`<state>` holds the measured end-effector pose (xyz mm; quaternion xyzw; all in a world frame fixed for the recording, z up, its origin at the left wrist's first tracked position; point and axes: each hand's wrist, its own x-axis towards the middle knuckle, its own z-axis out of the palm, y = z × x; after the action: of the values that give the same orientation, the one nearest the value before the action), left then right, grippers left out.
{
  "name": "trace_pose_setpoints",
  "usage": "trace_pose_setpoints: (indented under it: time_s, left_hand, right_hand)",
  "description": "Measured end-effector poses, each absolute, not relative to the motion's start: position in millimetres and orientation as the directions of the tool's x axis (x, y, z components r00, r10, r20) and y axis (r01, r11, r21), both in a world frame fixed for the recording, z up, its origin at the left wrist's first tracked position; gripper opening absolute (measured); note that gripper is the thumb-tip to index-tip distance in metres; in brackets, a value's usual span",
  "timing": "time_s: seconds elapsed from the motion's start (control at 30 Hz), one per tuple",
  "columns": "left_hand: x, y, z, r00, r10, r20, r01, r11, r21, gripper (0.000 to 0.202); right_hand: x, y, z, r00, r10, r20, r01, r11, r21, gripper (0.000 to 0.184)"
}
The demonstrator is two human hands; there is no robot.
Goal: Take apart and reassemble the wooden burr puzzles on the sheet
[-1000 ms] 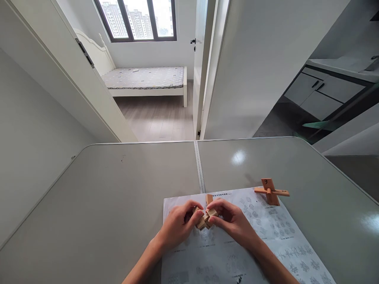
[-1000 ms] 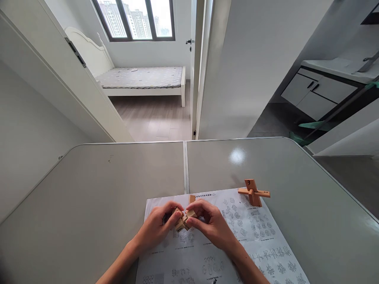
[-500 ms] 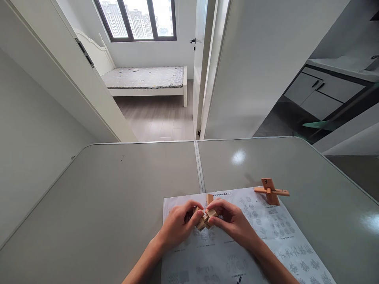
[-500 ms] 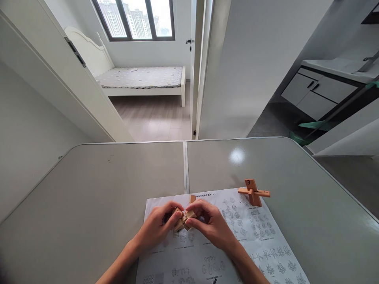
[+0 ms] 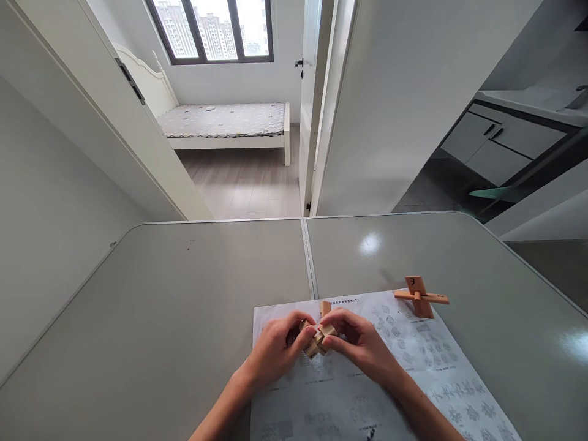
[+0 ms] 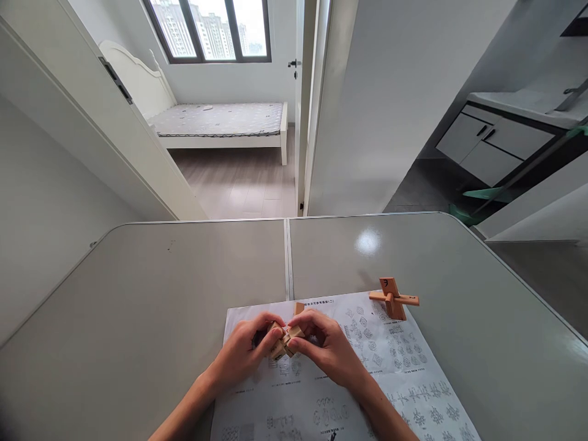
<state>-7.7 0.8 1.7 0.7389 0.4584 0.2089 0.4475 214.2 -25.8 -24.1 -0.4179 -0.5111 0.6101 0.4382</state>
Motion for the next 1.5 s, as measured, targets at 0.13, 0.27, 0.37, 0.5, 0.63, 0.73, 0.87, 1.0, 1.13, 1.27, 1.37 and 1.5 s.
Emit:
trace_pose_setpoints:
  time_s: [0.13,0.27,0.37,0.5,0.63,0.73,0.87,1.0,1.13,1.27,1.37,1.5]
  left_hand:
    - [-7.4,0.5,3.3,0.487,0.866,-0.11,0.505,-0.177,0.845,0.031]
    - [-6.8,0.5,4.2,0.479,0.87,-0.116,0.512,-0.17,0.842,0.031]
    - [-6.9,0.4,3.7,0.48,0.869,-0.122,0.518,-0.168,0.839,0.031]
    - [-7.3,0.4,1.8,0.481,0.867,-0.131,0.531,-0.169,0.83,0.031]
    - [-6.9,0.2,-0.3,0.485,0.864,-0.133,0.529,-0.168,0.832,0.03]
    - [-6.4,-0.1,-1.2,0.487,0.863,-0.133,0.526,-0.167,0.834,0.031]
    - [-6.8,0.2,-0.7,0.492,0.861,-0.126,0.52,-0.174,0.836,0.03]
    - [-7.4,0.5,0.8,0.487,0.864,-0.126,0.523,-0.173,0.834,0.029]
    - [-7.5,0.1,0.6,0.494,0.86,-0.133,0.516,-0.167,0.84,0.029]
    - [-7.4,0.5,-1.3,0.494,0.86,-0.125,0.512,-0.171,0.842,0.029]
    - [-7.3,0.4,-1.2,0.492,0.862,-0.118,0.512,-0.177,0.841,0.03]
    - [-8.5,-1.1,-0.6,0.503,0.859,-0.1,0.523,-0.21,0.826,0.029]
  right_hand:
    - [214.7,-25.5,-24.8,-0.267,0.962,-0.063,-0.086,-0.089,-0.992,0.027]
    - [214.9,-25.7,-24.8,-0.266,0.962,-0.066,-0.085,-0.092,-0.992,0.026]
    - [214.9,-26.1,-24.7,-0.275,0.959,-0.076,-0.095,-0.105,-0.99,0.025]
    - [214.9,-26.0,-24.4,-0.268,0.961,-0.071,-0.073,-0.094,-0.993,0.025]
    - [215.3,-25.7,-24.6,-0.26,0.963,-0.075,-0.044,-0.089,-0.995,0.027]
    - [215.7,-25.8,-25.1,-0.262,0.962,-0.075,-0.036,-0.087,-0.996,0.029]
    - [216.2,-26.4,-26.3,-0.27,0.96,-0.077,-0.032,-0.089,-0.996,0.027]
    - [216.6,-26.7,-27.1,-0.271,0.958,-0.093,-0.023,-0.103,-0.994,0.026]
    - [216.3,-26.3,-27.2,-0.276,0.957,-0.093,-0.041,-0.108,-0.993,0.026]
    - [215.5,-26.0,-25.8,-0.274,0.957,-0.098,-0.06,-0.119,-0.991,0.024]
    - [214.6,-25.7,-22.9,-0.279,0.955,-0.102,-0.092,-0.132,-0.987,0.023]
    - [213.7,-25.5,-20.2,-0.289,0.952,-0.098,-0.131,-0.141,-0.981,0.022]
